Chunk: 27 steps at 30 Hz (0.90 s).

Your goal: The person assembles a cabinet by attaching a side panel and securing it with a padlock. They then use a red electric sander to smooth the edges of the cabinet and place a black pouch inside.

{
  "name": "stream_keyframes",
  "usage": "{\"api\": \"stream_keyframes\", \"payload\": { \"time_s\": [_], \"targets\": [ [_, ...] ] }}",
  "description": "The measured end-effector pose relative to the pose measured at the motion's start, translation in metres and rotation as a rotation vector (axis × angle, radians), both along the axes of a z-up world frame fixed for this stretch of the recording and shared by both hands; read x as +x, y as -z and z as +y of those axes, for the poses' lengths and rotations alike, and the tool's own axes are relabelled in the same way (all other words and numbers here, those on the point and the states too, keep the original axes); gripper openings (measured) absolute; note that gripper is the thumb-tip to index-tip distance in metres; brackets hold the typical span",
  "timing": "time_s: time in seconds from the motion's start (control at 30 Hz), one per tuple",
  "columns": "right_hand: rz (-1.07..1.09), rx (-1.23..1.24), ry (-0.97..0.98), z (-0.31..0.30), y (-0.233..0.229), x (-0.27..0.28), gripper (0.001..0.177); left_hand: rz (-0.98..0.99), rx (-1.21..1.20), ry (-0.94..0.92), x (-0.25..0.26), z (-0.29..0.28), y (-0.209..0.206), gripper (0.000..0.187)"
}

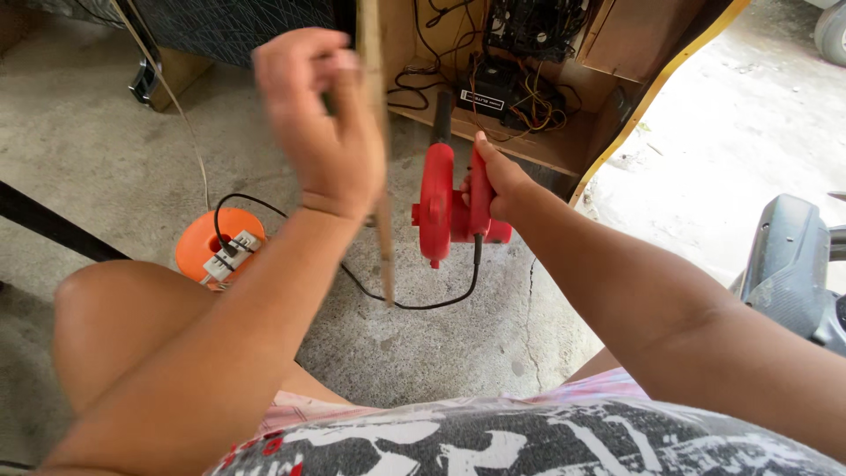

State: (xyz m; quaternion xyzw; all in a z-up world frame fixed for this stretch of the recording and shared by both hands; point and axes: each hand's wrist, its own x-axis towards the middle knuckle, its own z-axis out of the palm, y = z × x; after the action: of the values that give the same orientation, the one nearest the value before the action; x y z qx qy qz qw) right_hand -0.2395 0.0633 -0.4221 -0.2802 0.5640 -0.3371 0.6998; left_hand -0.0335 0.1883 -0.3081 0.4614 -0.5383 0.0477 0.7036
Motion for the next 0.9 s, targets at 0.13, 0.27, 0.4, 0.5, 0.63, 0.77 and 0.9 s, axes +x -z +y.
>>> {"api": "stream_keyframes", "payload": {
  "time_s": [0.13,0.27,0.4,0.5,0.63,0.77,0.9],
  "targets": [
    [-0.058,-0.083,-0.029,0.002,0.012,-0.011,0.054,-0.674,-0.205,0.318,-0.065,0.026,0.002,0.012],
    [-0.131,-0.286,-0.135,0.005,0.029,-0.024,0.053,-0.411,0.419,0.636,-0.141,-0.008,0.04,0.054],
    [-0.233,-0.443,-0.18,0.004,0.042,-0.028,0.052,0.112,0.826,0.362,-0.124,-0.032,0.07,0.071],
    [-0.224,-0.098,0.078,0.004,0.05,-0.036,0.056,-0.011,0.665,0.207,-0.093,-0.044,0.101,0.072],
    [-0.129,-0.018,0.233,0.009,0.061,-0.048,0.057,0.093,0.912,0.368,-0.089,-0.071,0.123,0.069],
    [-0.004,0.061,0.443,0.017,0.058,-0.068,0.057,0.485,1.26,0.725,-0.108,-0.097,0.124,0.075],
    [-0.042,0.094,0.507,0.023,0.063,-0.086,0.057,0.54,1.271,0.746,-0.099,-0.127,0.132,0.081]
  ]
}}
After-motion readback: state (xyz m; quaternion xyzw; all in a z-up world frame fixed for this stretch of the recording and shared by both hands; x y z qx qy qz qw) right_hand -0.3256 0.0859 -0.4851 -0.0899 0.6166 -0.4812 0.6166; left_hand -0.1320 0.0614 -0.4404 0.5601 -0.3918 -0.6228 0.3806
